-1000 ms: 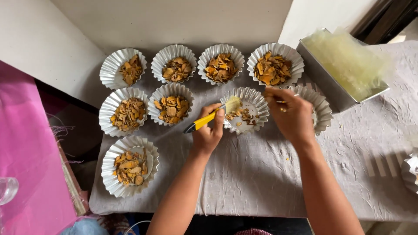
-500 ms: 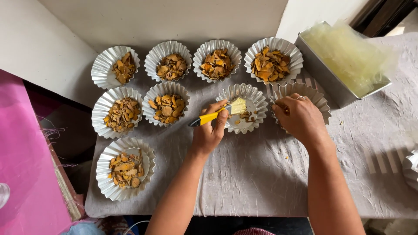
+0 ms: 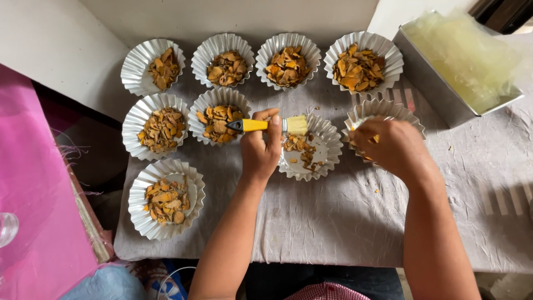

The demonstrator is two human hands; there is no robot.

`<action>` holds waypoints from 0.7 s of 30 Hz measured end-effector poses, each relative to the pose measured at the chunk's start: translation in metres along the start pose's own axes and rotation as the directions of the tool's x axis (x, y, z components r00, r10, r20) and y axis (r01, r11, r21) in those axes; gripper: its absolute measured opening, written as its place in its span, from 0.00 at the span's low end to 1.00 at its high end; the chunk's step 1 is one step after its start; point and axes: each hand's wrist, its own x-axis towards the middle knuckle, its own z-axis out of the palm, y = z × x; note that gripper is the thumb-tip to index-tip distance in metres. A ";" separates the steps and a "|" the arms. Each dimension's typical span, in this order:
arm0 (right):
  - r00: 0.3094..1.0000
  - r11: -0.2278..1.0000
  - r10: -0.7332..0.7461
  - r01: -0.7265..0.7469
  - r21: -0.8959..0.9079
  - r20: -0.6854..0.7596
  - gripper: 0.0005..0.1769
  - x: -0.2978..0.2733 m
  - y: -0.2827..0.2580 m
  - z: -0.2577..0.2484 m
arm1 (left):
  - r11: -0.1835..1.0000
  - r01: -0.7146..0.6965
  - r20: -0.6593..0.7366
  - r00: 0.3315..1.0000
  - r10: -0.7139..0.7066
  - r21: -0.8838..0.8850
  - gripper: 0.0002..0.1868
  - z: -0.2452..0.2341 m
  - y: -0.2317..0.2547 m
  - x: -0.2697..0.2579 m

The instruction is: Brushing a liquid binder onto dried tea leaves in cupcake liners and pressing them to shape.

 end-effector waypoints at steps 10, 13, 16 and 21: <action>0.886 0.906 -0.379 0.414 -0.088 0.268 0.28 0.014 -0.082 0.024 | 0.952 -0.138 -0.185 0.979 0.089 -0.272 0.16 0.009 -0.008 0.000; 0.834 0.811 -0.482 0.541 -0.224 0.267 0.30 0.030 -0.071 0.051 | 0.963 -0.082 -0.188 0.982 0.033 -0.259 0.18 0.009 -0.006 0.001; 0.864 0.862 -0.459 0.490 -0.132 0.207 0.20 0.036 -0.051 0.083 | 0.954 -0.043 -0.181 0.983 -0.012 -0.295 0.18 0.009 -0.006 0.001; 0.889 0.889 -0.456 0.452 0.077 0.038 0.07 0.028 -0.045 0.081 | 0.969 -0.120 -0.195 0.978 0.077 -0.217 0.14 0.006 0.002 0.002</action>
